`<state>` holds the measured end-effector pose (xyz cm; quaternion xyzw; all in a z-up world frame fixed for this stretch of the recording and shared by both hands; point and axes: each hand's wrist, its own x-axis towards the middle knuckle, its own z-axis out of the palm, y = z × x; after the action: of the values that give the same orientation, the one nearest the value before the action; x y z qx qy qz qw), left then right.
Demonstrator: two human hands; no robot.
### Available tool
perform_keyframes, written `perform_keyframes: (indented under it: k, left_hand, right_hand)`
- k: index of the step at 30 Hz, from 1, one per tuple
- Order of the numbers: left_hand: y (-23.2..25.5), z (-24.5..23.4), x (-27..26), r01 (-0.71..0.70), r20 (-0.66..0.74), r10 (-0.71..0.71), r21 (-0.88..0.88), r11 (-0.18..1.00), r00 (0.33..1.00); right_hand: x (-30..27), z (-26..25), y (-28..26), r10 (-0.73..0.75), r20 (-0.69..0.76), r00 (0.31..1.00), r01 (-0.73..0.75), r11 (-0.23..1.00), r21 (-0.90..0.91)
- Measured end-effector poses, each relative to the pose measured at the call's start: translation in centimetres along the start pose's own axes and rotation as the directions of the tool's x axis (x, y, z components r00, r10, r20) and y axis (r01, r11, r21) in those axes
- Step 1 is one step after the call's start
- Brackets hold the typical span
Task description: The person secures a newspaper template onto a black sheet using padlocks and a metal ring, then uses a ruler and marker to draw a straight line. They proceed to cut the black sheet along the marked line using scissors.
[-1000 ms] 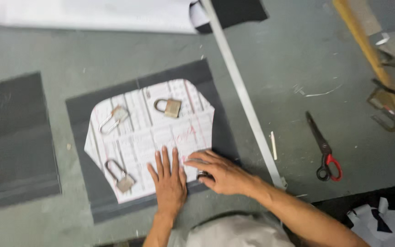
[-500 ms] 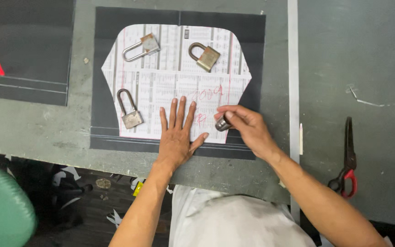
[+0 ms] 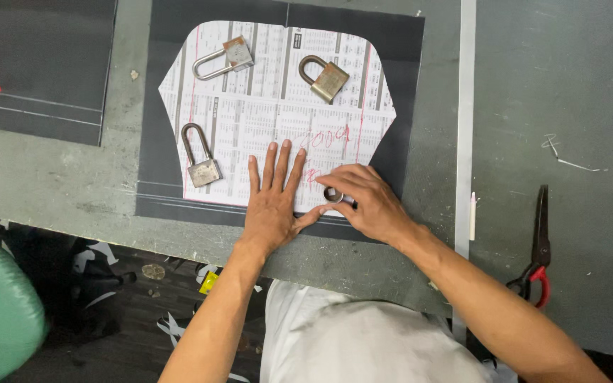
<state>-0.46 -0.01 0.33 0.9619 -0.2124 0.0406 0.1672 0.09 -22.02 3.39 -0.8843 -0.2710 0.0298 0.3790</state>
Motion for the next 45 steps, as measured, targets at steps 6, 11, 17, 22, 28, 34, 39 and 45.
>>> perform_keyframes:
  k: [6,11,17,22,28,34,39,45]
  left_hand:
    - [-0.1,0.3,0.0,0.015,0.001,-0.015,-0.012,1.0,1.0]
    - [-0.1,0.3,-0.1,-0.004,-0.032,0.003,-0.014,1.0,0.999]
    - [0.0,0.2,-0.5,-0.002,-0.094,-0.004,-0.065,0.998,0.996]
    - [0.6,0.8,-2.5,0.04,-0.256,-0.096,-0.218,0.975,0.962]
    - [-0.7,0.1,-7.5,0.324,-0.525,-0.419,-0.267,0.907,0.741]
    - [-6.9,-2.7,-9.0,0.421,-0.556,-0.523,-0.313,0.851,0.645]
    - [-8.4,-3.2,-8.5,0.47,-0.484,-0.542,-0.273,0.839,0.687]
    - [-8.3,-2.6,-7.6,0.529,-0.404,-0.579,-0.238,0.814,0.709]
  right_hand:
    - [-2.1,0.5,1.2,0.016,-0.098,0.995,-0.033,0.984,-0.174]
    - [-3.4,0.5,1.6,0.07,-0.112,0.991,-0.091,0.975,-0.201]
    - [-3.5,0.5,1.7,0.062,-0.132,0.989,-0.085,0.981,-0.177]
    - [-3.3,0.8,1.7,0.078,-0.14,0.987,-0.1,0.982,-0.162]
    - [-3.4,1.1,2.0,0.094,-0.141,0.986,-0.118,0.978,-0.171]
    - [-3.5,1.0,1.6,0.091,-0.128,0.988,-0.114,0.975,-0.19]
    - [-3.3,0.8,1.3,0.074,-0.135,0.988,-0.101,0.973,-0.206]
    - [-3.2,0.4,1.4,0.096,-0.089,0.991,-0.11,0.979,-0.169]
